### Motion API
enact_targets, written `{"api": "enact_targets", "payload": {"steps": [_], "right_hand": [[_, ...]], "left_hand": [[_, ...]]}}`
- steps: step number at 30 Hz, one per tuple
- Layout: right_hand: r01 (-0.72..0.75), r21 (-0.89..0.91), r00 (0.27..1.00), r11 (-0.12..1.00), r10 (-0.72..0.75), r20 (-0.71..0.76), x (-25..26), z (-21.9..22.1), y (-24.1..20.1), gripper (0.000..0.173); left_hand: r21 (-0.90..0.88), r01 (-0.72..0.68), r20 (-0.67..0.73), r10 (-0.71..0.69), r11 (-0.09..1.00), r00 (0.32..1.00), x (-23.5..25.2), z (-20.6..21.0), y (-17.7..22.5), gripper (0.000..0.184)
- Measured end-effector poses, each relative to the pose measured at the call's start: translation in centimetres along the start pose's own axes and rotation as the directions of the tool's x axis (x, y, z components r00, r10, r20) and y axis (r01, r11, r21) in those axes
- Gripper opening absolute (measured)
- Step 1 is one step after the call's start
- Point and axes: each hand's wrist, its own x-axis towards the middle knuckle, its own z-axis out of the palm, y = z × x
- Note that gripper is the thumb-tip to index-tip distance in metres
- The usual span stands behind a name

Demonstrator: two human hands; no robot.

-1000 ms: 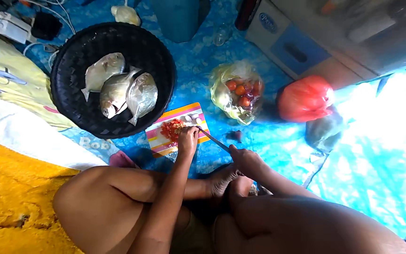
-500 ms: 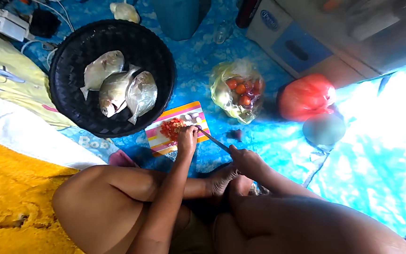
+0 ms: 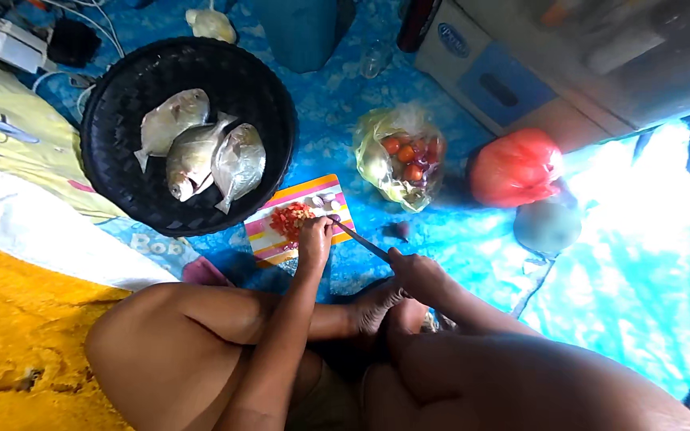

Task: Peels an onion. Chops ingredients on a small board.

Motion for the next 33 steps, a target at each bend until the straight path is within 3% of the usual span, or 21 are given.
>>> {"api": "enact_targets", "payload": {"steps": [7,12,17,21,24,26,30,33], "right_hand": [[-0.018,-0.019,1.0,1.0,0.018,0.018,1.6,0.5,-0.9,0.037],[0.053,0.028,0.998,0.998,-0.052,-0.021,0.3,-0.3,-0.1,0.036],[0.14,0.16,0.988,0.977,-0.126,-0.093,-1.1,-1.6,3.0,0.036],[0.116,0.134,0.992,0.984,-0.107,-0.073,-1.1,-1.2,4.1,0.035],[0.095,0.133,0.995,0.987,-0.089,-0.05,-0.5,-0.3,3.9,0.034],[0.084,0.131,0.996,0.988,-0.079,-0.045,0.0,0.3,3.4,0.034],[0.045,0.094,0.999,0.995,-0.042,-0.029,0.6,1.0,1.9,0.035],[0.011,0.057,1.0,0.998,-0.01,-0.027,0.5,1.0,0.8,0.036]], "left_hand": [[0.012,0.031,0.02,-0.031,0.999,0.999,-0.2,-0.1,0.0,0.017],[0.101,0.05,0.097,-0.059,0.994,0.994,0.6,-1.2,0.6,0.017],[0.186,-0.299,0.191,0.263,0.936,0.946,2.1,-1.8,-0.2,0.034],[0.172,-0.405,0.25,0.358,0.898,0.9,3.0,-1.6,-0.8,0.027],[0.19,-0.417,0.21,0.378,0.889,0.902,2.8,-1.4,-1.0,0.021],[0.222,-0.348,0.166,0.316,0.911,0.934,2.2,-1.4,-1.0,0.018],[0.208,-0.16,-0.133,0.19,0.965,0.973,0.8,0.0,-0.9,0.019],[0.202,-0.127,-0.221,0.171,0.971,0.96,0.1,0.6,-0.6,0.018]]}}
